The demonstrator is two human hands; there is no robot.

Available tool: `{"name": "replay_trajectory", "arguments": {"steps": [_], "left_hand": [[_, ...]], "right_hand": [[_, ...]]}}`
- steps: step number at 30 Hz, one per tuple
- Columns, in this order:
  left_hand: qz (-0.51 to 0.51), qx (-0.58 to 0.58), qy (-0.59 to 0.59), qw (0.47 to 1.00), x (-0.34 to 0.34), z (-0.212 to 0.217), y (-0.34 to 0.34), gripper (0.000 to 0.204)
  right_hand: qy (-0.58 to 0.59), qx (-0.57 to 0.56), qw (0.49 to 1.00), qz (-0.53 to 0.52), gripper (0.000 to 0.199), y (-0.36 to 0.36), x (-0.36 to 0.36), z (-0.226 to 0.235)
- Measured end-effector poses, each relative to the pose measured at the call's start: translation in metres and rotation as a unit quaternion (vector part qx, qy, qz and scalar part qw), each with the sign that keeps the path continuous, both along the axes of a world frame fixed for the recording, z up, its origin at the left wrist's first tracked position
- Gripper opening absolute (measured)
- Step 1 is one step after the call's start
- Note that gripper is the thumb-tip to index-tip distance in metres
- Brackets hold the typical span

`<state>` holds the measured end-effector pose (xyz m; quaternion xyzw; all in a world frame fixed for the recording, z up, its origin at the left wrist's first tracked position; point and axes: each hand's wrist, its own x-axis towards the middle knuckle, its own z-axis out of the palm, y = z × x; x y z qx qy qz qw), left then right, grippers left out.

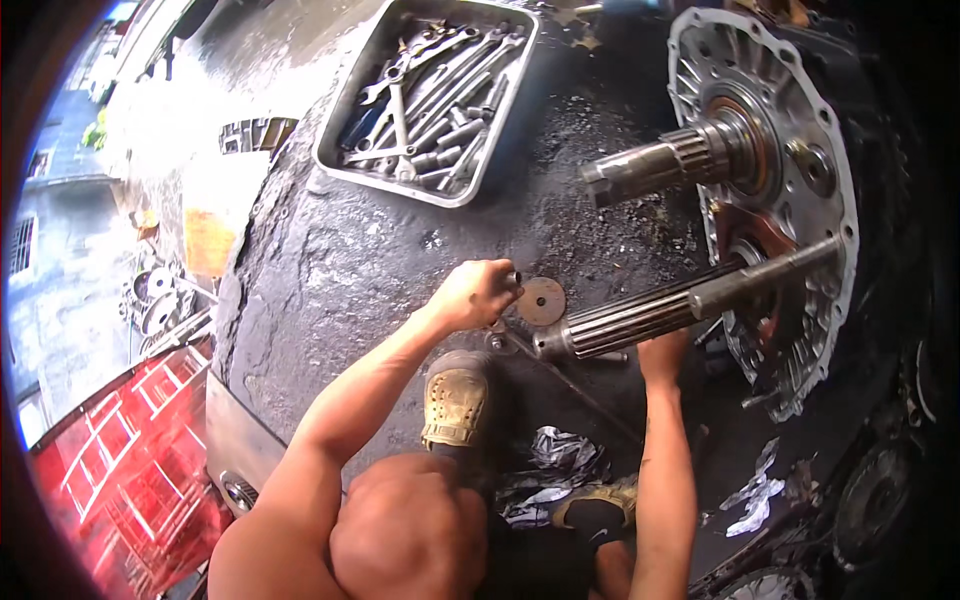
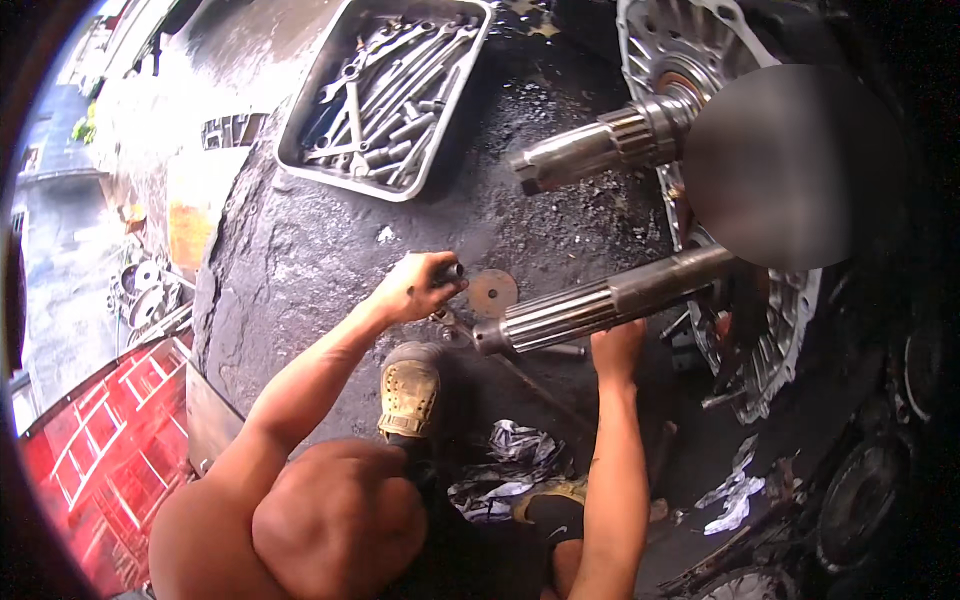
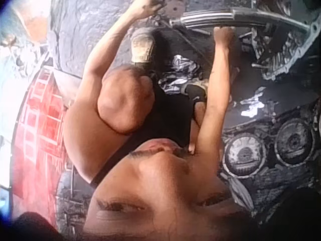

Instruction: The person disassembles an automotive transmission by removing internal components, including shift forks, pins, and metal plates, and placing them onto a wooden board. The person uses a metal rod, pliers, and a screwdriver to loosen and pry out the various metal parts from the transmission casing.

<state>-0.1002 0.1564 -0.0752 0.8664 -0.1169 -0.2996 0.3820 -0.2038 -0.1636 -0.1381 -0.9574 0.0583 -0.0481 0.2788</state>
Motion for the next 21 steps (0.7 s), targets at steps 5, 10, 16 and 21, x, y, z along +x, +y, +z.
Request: {"name": "replay_trajectory", "arguments": {"steps": [5, 10, 16, 21], "left_hand": [[0.052, 0.012, -0.031, 0.998, 0.006, 0.000, 0.011, 0.018], [0.113, 0.134, -0.262, 0.949, 0.083, -0.004, 0.042, 0.027], [0.012, 0.213, -0.278, 0.937, 0.145, -0.031, 0.044, 0.023], [-0.023, 0.208, -0.257, 0.943, 0.154, -0.043, 0.043, 0.036]], "right_hand": [[-0.005, 0.032, 0.999, 0.017, 0.022, 0.005, 0.007, 0.015], [0.030, 0.010, 0.999, -0.013, 0.016, 0.020, 0.015, 0.041], [0.187, 0.023, 0.982, 0.007, 0.024, 0.028, -0.034, 0.052], [0.298, 0.104, 0.937, 0.147, 0.026, 0.048, -0.047, 0.096]]}}
